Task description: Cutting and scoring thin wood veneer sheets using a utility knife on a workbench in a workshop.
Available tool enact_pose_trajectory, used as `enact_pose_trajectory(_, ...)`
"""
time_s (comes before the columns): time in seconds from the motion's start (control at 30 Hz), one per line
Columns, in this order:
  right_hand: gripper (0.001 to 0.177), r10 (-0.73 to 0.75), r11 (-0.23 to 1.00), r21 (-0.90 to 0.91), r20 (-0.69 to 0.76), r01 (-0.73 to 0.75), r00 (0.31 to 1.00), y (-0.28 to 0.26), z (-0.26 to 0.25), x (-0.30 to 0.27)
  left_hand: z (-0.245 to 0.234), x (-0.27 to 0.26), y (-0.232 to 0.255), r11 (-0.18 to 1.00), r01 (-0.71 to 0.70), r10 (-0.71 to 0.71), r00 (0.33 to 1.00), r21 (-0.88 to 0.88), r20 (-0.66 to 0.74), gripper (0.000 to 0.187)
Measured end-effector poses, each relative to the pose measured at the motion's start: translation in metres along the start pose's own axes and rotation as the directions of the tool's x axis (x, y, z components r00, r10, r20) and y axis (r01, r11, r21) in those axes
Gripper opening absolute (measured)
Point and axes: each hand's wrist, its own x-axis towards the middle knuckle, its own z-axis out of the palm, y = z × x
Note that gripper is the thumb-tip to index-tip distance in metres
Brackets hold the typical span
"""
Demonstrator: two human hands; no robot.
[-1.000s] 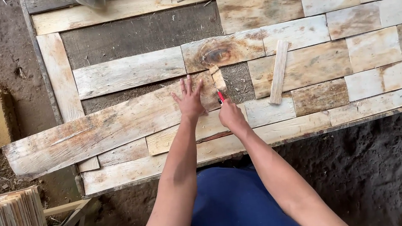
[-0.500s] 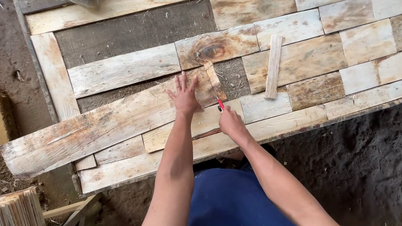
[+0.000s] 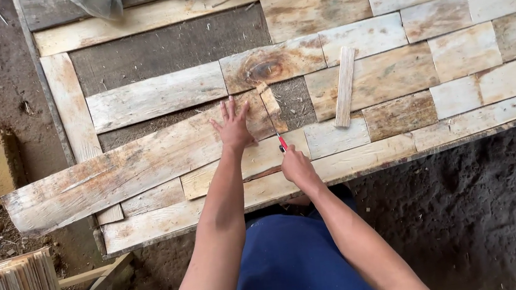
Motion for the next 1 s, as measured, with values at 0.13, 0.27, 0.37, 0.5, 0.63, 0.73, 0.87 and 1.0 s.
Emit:
enact_pose_trajectory(0.13,0.039,-0.019,1.0,0.02,-0.003,0.02,1.0,0.008,-0.009,0.002,-0.006,0.002,0.001,1.0,-0.011,0.011,1.0,0.004,-0.013,0.13)
enact_pose_trajectory(0.27,0.04,-0.06,0.995,0.074,-0.059,0.064,0.996,0.022,-0.016,-0.004,-0.005,-0.003,0.002,0.999,-0.017,0.017,1.0,-0.027,0.001,0.131)
enact_pose_trajectory(0.37,0.045,-0.034,0.989,0.138,-0.125,0.051,0.992,0.024,-0.022,-0.009,-0.005,-0.006,0.0,1.0,-0.018,0.018,1.0,-0.023,0.004,0.13)
enact_pose_trajectory(0.5,0.045,0.123,0.945,0.325,-0.297,-0.021,0.947,0.039,-0.034,-0.007,-0.003,-0.003,0.001,1.0,-0.017,0.017,1.0,-0.01,-0.001,0.132)
enact_pose_trajectory(0.63,0.035,0.201,0.962,0.258,-0.433,-0.093,0.879,0.083,-0.027,0.036,-0.009,-0.004,0.002,1.0,-0.024,0.024,1.0,-0.007,-0.004,0.131)
enact_pose_trajectory(0.73,0.035,0.214,0.973,0.186,-0.499,-0.138,0.84,0.101,-0.023,0.052,-0.011,-0.009,0.004,1.0,-0.018,0.018,1.0,-0.022,0.002,0.129)
enact_pose_trajectory(0.87,0.051,0.097,0.995,0.059,-0.63,-0.078,0.771,0.089,-0.018,0.067,-0.006,-0.006,0.004,0.999,-0.018,0.018,1.0,-0.043,0.0,0.13)
enact_pose_trajectory(1.0,0.041,-0.165,0.93,0.17,-0.599,0.325,0.783,0.05,-0.01,0.092,-0.004,-0.002,0.001,1.0,-0.02,0.02,1.0,0.001,-0.007,0.132)
